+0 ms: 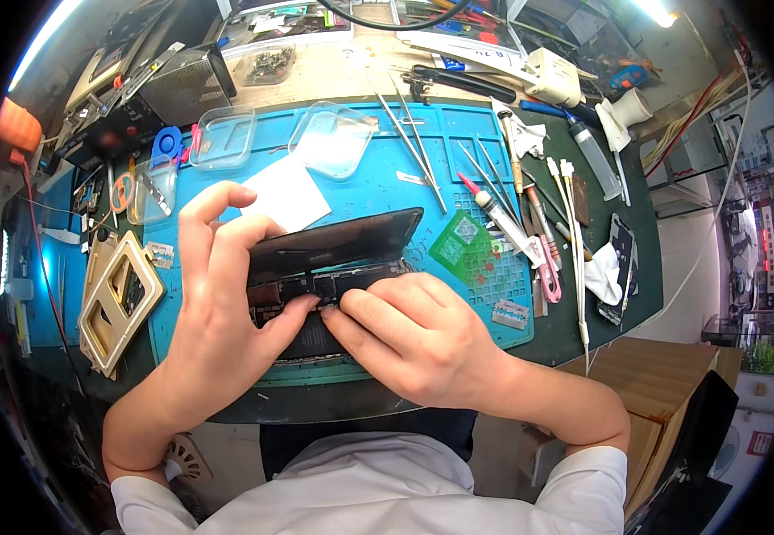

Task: The person reassembles a smartphone by connecting internal components and closing the case. They test the device by powering it on and interacting with the touchscreen. The person then disassembles the phone again, removes a small component, applies flux, and solders it using a soldering iron before reattaching the screen assembly.

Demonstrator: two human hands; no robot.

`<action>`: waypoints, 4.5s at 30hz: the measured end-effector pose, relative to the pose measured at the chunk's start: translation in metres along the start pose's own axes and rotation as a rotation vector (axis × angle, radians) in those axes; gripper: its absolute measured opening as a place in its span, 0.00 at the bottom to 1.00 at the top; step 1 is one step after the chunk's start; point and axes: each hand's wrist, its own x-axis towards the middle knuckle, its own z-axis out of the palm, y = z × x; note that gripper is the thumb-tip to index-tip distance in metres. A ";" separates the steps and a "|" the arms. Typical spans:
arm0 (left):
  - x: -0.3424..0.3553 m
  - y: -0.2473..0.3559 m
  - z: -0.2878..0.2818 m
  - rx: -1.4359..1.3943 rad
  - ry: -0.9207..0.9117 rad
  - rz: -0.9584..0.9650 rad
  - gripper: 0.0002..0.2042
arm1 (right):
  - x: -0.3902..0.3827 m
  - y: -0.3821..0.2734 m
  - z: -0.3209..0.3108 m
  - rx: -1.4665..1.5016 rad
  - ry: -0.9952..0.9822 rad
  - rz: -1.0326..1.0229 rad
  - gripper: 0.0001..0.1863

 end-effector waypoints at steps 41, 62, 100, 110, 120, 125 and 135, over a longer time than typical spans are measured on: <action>-0.003 0.001 0.002 -0.003 0.013 -0.025 0.36 | 0.001 0.000 0.000 0.053 -0.008 0.068 0.18; -0.003 0.001 0.001 -0.002 0.005 -0.018 0.36 | 0.004 0.000 0.001 0.029 0.008 0.036 0.18; 0.000 -0.002 -0.002 -0.056 0.017 0.054 0.29 | 0.002 0.000 0.003 0.023 0.025 0.050 0.18; 0.000 -0.004 -0.005 -0.043 0.003 0.069 0.27 | 0.004 -0.005 0.005 0.037 0.095 0.007 0.11; 0.000 -0.006 -0.006 -0.106 -0.011 0.013 0.25 | 0.003 -0.008 0.006 0.015 0.009 -0.028 0.13; 0.000 -0.005 -0.005 -0.113 -0.019 -0.002 0.24 | 0.003 -0.010 0.004 -0.028 -0.008 -0.053 0.14; 0.001 -0.005 -0.005 -0.124 -0.012 0.020 0.25 | -0.001 -0.011 0.005 -0.103 0.085 -0.024 0.19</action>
